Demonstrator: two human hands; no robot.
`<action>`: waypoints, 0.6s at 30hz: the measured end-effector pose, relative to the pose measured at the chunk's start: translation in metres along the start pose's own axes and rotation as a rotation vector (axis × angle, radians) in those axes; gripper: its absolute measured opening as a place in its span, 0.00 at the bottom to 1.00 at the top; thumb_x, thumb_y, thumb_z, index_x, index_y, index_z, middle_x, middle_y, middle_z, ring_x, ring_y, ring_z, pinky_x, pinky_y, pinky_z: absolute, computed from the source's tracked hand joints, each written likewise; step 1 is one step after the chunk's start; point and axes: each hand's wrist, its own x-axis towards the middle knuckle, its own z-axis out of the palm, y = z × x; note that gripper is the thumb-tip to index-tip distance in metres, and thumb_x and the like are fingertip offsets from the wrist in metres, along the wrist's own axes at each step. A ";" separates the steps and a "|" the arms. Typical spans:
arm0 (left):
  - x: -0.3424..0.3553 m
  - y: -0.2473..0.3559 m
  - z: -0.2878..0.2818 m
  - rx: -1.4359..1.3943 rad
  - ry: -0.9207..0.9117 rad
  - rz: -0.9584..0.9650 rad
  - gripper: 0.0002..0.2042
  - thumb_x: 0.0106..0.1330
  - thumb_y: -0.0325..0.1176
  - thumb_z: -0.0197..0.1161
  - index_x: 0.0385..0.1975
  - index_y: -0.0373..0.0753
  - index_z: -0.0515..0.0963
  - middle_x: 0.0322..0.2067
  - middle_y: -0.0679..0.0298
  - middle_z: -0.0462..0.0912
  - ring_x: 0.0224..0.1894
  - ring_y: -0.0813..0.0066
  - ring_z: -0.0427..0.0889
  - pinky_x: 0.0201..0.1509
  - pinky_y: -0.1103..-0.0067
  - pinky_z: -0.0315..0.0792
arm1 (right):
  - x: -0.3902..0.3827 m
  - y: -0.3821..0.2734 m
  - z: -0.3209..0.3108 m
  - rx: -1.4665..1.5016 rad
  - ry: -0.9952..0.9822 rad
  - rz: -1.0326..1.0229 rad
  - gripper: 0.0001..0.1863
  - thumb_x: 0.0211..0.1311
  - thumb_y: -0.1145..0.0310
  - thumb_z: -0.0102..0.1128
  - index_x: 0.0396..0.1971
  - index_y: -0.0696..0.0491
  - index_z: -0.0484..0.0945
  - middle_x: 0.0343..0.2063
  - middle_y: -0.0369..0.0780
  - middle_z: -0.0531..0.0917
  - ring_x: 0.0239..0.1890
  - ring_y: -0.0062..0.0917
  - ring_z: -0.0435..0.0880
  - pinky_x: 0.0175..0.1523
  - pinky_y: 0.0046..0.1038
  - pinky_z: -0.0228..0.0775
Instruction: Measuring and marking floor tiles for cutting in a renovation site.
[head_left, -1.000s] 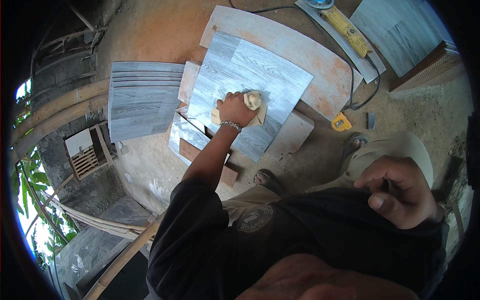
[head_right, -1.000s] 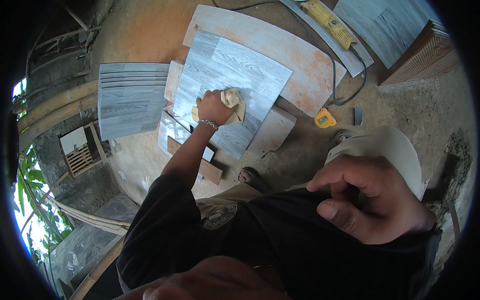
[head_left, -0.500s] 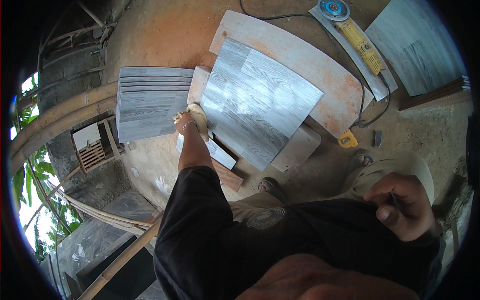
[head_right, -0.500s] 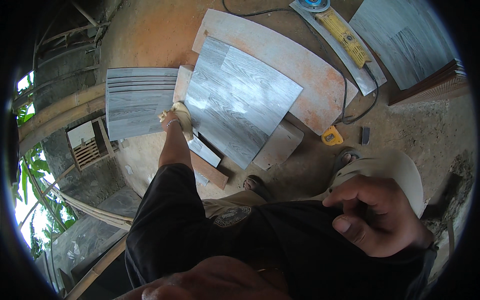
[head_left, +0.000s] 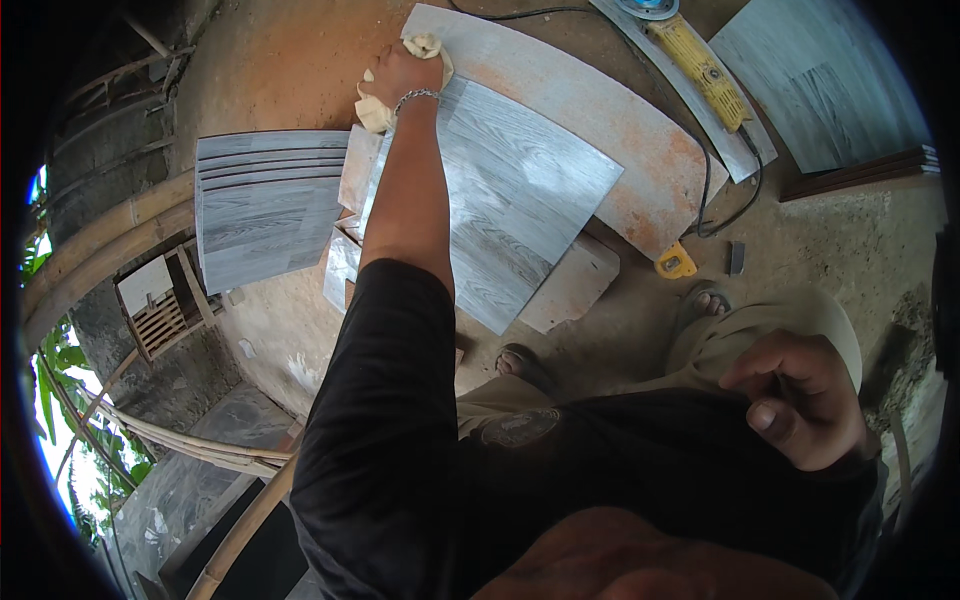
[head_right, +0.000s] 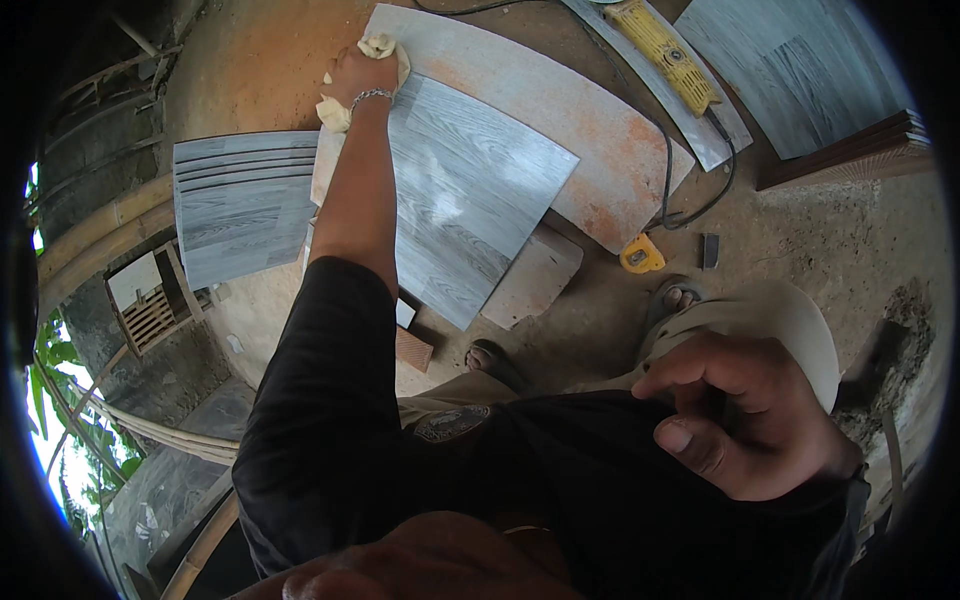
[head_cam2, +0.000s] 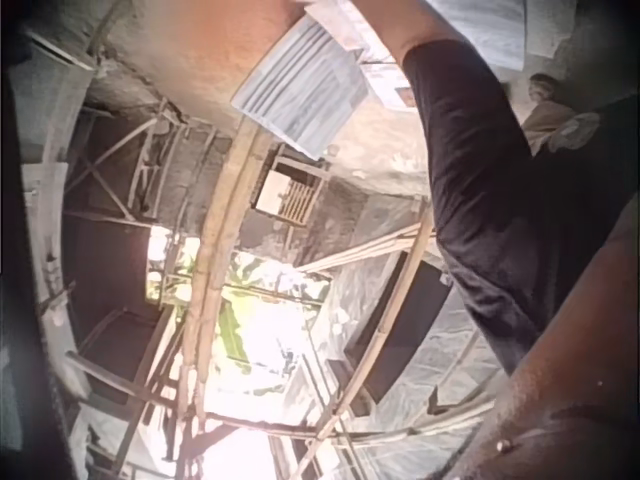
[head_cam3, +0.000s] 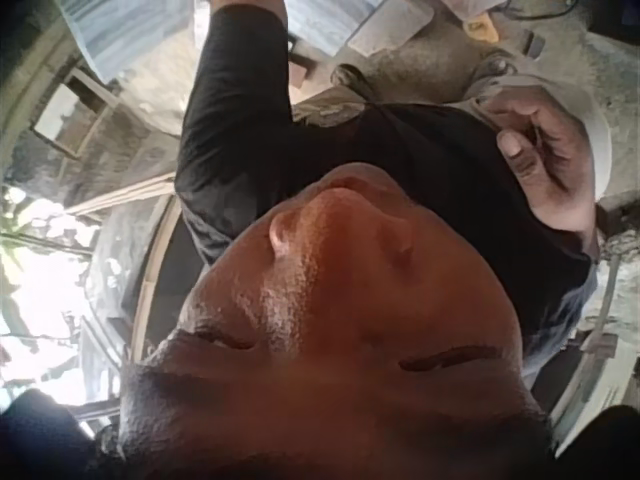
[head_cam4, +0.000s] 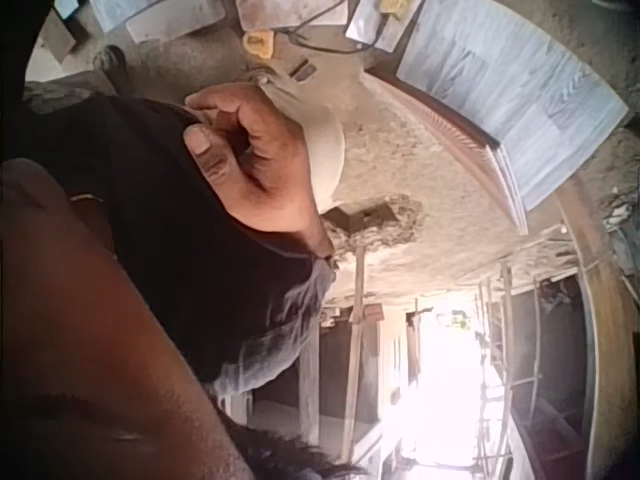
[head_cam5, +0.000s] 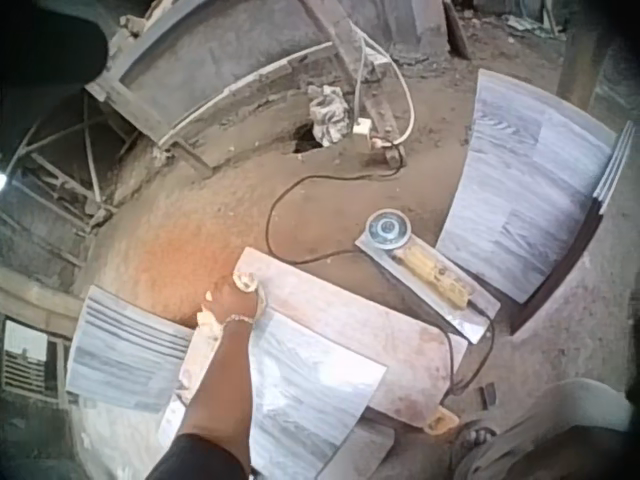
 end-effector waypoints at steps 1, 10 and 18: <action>-0.006 0.014 -0.001 0.065 0.026 0.097 0.20 0.55 0.52 0.65 0.44 0.49 0.84 0.46 0.71 0.86 0.57 0.69 0.76 0.58 0.51 0.61 | -0.001 -0.001 0.001 -0.001 -0.022 0.019 0.17 0.70 0.60 0.62 0.43 0.62 0.78 0.20 0.33 0.76 0.19 0.11 0.70 0.26 0.18 0.59; -0.165 0.070 -0.041 -0.134 -0.027 0.354 0.16 0.51 0.46 0.67 0.35 0.43 0.83 0.38 0.66 0.86 0.48 0.65 0.76 0.53 0.51 0.59 | 0.014 -0.007 0.005 -0.057 -0.135 -0.003 0.13 0.67 0.67 0.65 0.44 0.60 0.78 0.22 0.34 0.76 0.22 0.14 0.73 0.29 0.21 0.63; -0.291 0.113 -0.088 -0.604 0.028 0.648 0.09 0.49 0.37 0.64 0.31 0.48 0.79 0.37 0.69 0.80 0.48 0.67 0.75 0.52 0.50 0.60 | 0.030 -0.011 0.037 -0.156 -0.143 0.123 0.12 0.66 0.69 0.65 0.45 0.60 0.78 0.24 0.35 0.76 0.24 0.14 0.73 0.31 0.20 0.62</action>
